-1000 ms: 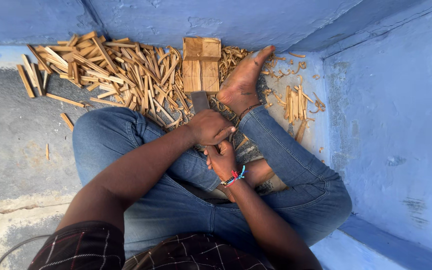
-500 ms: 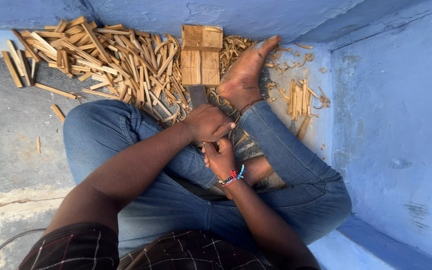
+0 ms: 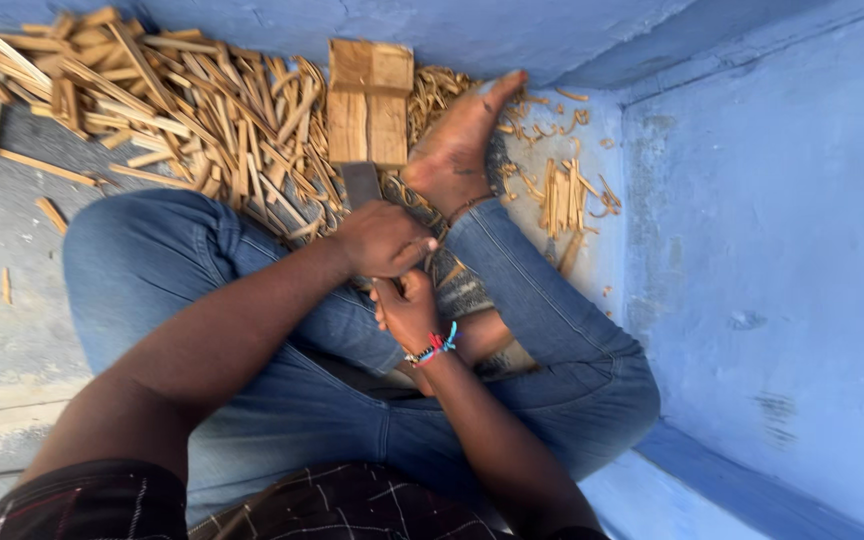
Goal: The person shaves thin layers off small wooden sticks using a hand tool. They hold each stick against a wooden block on the floor while sitting cross-legged, accumulating a pile of shavings.
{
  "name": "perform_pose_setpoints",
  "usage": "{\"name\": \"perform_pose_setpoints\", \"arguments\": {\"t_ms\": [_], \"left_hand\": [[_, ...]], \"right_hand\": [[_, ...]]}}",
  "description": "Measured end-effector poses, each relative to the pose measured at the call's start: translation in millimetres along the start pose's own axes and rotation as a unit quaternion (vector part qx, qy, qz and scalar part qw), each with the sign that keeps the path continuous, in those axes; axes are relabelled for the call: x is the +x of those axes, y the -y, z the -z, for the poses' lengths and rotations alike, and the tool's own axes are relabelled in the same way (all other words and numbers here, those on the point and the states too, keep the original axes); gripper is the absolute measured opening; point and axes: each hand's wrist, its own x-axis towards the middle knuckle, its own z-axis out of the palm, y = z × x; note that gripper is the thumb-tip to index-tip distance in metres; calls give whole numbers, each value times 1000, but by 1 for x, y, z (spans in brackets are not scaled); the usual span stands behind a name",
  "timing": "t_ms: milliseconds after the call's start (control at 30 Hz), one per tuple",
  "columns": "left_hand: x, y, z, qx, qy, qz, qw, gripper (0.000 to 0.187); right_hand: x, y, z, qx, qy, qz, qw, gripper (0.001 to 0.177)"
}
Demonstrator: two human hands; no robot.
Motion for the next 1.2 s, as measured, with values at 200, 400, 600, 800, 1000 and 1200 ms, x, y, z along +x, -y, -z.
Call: {"name": "perform_pose_setpoints", "arguments": {"t_ms": [200, 400, 600, 800, 1000, 1200], "left_hand": [[0, 3, 1, 2, 9, 20, 1000, 43], [10, 33, -15, 32, -27, 17, 999, 42], [56, 72, 21, 61, -101, 5, 993, 36], [53, 81, 14, 52, -41, 54, 996, 38], [36, 70, 24, -62, -251, -5, 966, 30], [-24, 59, 64, -105, -444, 126, 881, 32]], "right_hand": [[5, -7, -4, 10, 10, 14, 1000, 19], [26, -10, -6, -11, -18, 17, 1000, 20], [90, 24, -8, -5, 0, 68, 998, 19], [106, 10, -9, 0, 0, 68, 998, 13], [104, 13, -10, 5, 30, 109, 994, 16], [73, 47, -11, 22, 40, 114, 993, 61]]}}
